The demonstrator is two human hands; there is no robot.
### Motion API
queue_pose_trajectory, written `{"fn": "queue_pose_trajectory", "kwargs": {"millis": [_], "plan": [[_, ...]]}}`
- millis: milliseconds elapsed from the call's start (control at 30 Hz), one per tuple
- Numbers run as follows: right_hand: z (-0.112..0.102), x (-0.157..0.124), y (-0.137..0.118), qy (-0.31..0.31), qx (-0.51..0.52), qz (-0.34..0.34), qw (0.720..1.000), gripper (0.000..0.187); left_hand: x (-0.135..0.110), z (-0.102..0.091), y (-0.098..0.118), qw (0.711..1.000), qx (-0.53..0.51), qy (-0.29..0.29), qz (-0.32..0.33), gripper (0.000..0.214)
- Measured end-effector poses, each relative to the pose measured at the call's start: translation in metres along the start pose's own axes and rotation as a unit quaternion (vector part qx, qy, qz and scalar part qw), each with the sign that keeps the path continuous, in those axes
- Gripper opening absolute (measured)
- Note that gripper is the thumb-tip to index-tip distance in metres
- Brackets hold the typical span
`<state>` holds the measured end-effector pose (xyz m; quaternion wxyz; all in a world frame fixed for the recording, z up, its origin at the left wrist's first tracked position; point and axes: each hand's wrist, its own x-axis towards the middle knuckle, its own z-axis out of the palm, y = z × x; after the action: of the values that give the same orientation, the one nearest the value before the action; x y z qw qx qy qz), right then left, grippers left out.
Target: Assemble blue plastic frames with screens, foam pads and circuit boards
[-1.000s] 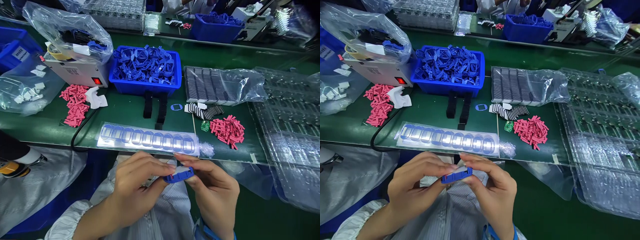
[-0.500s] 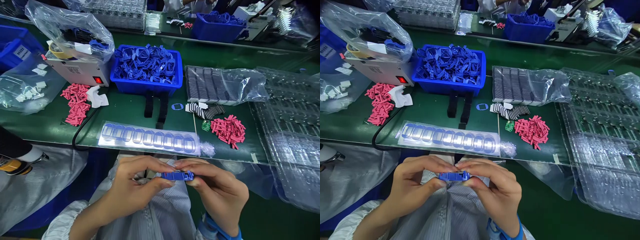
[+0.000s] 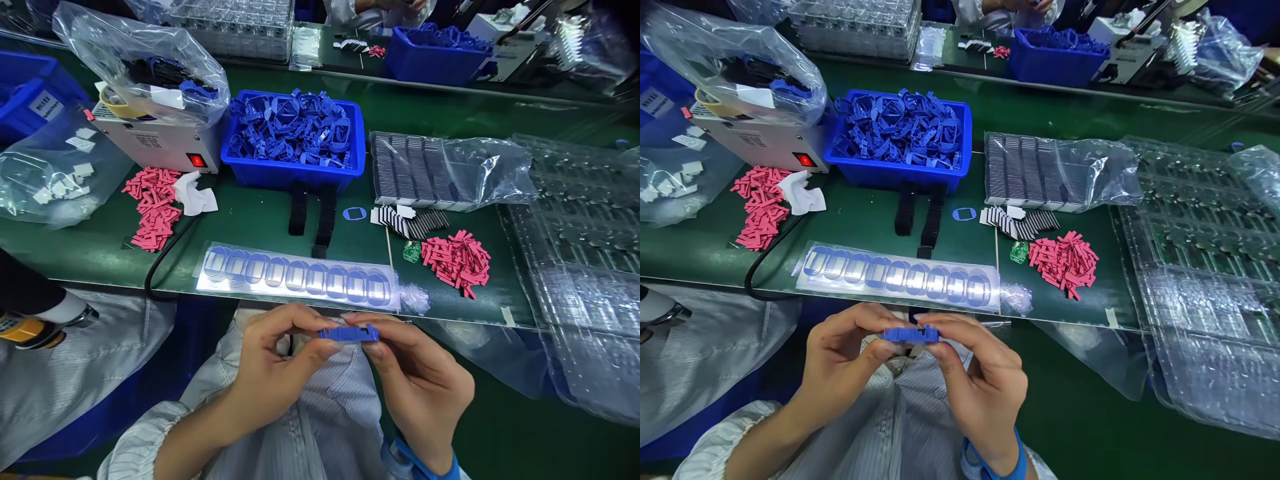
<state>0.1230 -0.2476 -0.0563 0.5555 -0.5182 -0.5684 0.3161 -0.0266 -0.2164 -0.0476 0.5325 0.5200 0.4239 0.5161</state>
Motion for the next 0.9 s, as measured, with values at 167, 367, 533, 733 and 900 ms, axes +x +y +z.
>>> {"fn": "queue_pose_trajectory", "kwargs": {"millis": [167,367,533,733,900], "plan": [[0.009,-0.001,0.006,0.047,-0.082,-0.040,0.995,0.046,0.000,0.009,-0.004,0.995,-0.092,0.025,-0.037,0.010],[0.014,-0.002,0.008,0.108,-0.097,-0.093,0.985,0.044,-0.002,0.015,-0.003,0.990,-0.129,0.026,-0.053,0.010],[0.002,-0.001,0.005,0.044,-0.051,-0.061,0.996,0.040,-0.001,0.006,-0.002,0.997,-0.072,0.010,-0.034,0.005],[-0.015,0.001,0.008,-0.062,-0.017,-0.059,0.996,0.041,0.003,-0.007,-0.001,0.999,-0.023,-0.040,-0.025,0.009],[-0.021,-0.002,0.015,-0.057,-0.065,-0.125,0.988,0.045,0.011,-0.018,0.003,0.977,-0.047,-0.152,-0.140,0.017]]}}
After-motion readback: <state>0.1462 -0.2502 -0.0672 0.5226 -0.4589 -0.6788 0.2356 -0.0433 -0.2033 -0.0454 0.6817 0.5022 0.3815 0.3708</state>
